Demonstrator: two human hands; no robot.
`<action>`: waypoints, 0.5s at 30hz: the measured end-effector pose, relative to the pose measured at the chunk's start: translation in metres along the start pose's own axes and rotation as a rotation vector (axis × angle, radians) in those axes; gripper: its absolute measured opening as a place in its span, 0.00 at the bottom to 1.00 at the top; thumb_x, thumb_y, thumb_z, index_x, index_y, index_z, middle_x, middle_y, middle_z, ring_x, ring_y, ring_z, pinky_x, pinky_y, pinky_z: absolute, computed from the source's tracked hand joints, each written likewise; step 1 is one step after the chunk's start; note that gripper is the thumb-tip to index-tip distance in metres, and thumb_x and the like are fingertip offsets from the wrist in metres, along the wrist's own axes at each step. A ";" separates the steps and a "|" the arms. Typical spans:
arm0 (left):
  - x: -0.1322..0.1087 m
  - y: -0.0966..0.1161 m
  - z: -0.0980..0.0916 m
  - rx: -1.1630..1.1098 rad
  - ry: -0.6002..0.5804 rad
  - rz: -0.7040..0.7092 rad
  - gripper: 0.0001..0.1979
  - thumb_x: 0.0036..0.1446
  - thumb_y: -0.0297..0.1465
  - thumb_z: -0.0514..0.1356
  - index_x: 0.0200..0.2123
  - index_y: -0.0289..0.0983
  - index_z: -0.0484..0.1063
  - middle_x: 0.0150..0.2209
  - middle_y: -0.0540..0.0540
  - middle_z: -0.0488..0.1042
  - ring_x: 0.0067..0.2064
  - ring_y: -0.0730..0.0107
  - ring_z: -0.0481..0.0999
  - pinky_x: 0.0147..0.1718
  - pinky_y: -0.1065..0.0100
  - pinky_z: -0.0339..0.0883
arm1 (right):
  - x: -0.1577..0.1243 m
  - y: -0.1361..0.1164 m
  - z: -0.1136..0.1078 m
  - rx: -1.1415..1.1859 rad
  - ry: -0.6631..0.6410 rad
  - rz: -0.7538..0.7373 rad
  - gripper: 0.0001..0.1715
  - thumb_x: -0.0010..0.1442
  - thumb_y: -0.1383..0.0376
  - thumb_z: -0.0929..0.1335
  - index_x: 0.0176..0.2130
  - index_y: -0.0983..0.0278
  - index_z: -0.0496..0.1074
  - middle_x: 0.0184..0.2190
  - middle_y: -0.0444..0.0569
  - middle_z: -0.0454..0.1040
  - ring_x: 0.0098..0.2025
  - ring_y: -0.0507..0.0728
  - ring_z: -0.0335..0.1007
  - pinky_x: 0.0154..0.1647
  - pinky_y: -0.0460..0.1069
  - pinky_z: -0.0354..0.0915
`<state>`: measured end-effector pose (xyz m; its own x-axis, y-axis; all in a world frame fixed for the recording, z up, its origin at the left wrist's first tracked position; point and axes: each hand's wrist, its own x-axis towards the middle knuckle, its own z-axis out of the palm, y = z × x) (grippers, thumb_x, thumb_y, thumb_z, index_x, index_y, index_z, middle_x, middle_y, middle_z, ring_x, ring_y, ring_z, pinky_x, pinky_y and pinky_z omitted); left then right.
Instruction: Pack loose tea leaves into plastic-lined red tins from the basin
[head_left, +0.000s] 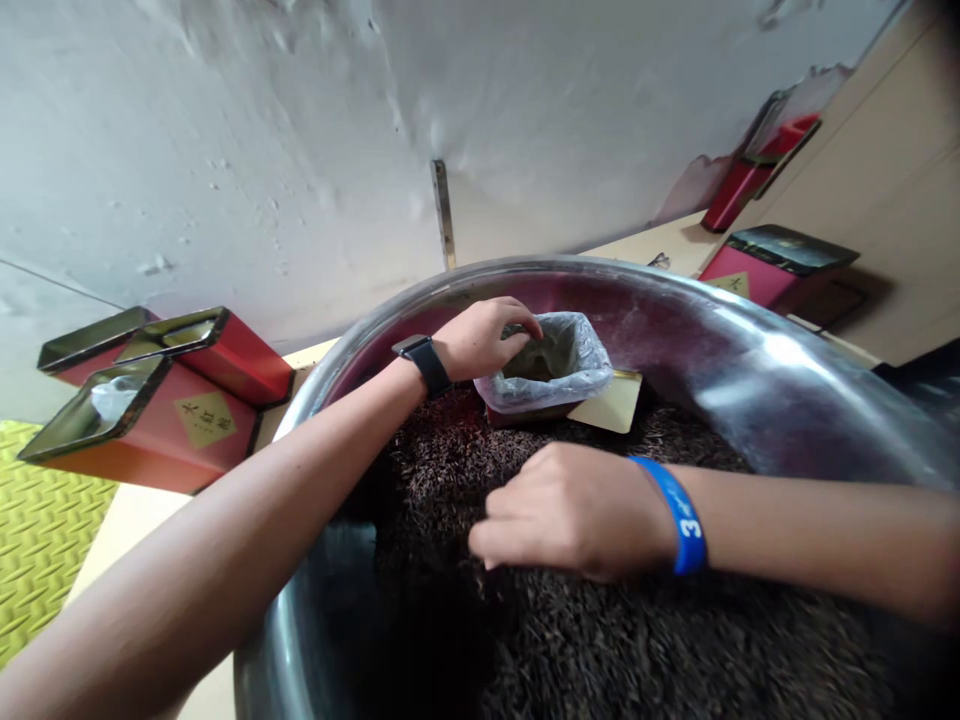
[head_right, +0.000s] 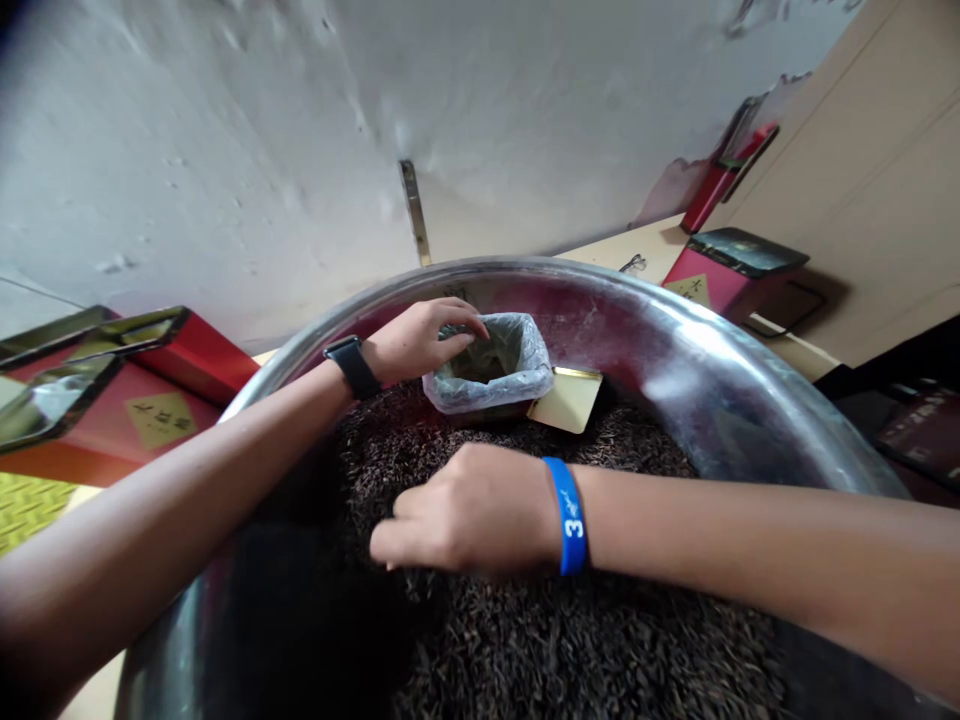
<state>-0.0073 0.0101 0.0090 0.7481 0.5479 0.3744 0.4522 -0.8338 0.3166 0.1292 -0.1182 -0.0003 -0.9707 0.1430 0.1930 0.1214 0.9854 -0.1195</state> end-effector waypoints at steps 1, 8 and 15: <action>0.000 0.000 0.000 -0.008 0.003 0.001 0.11 0.53 0.25 0.52 0.36 0.36 0.73 0.40 0.47 0.72 0.43 0.73 0.69 0.47 0.69 0.61 | -0.001 0.004 -0.003 -0.002 0.055 0.034 0.16 0.63 0.65 0.55 0.39 0.64 0.69 0.28 0.45 0.73 0.27 0.49 0.66 0.25 0.45 0.58; 0.001 0.004 0.002 -0.039 0.000 0.033 0.10 0.53 0.26 0.52 0.36 0.33 0.72 0.37 0.46 0.73 0.38 0.72 0.70 0.40 0.70 0.64 | -0.018 0.047 -0.027 -0.364 0.497 0.436 0.14 0.58 0.58 0.62 0.33 0.67 0.69 0.29 0.48 0.70 0.31 0.53 0.64 0.33 0.49 0.60; 0.001 0.001 0.001 -0.049 0.003 0.025 0.10 0.53 0.26 0.53 0.37 0.34 0.72 0.38 0.46 0.73 0.40 0.72 0.70 0.42 0.69 0.64 | -0.011 0.032 -0.019 -0.225 0.437 0.399 0.12 0.59 0.62 0.62 0.39 0.67 0.68 0.37 0.52 0.68 0.41 0.55 0.62 0.44 0.52 0.59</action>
<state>-0.0056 0.0098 0.0088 0.7572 0.5275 0.3851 0.4092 -0.8428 0.3498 0.1480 -0.0867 0.0127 -0.6734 0.4808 0.5615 0.5429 0.8372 -0.0657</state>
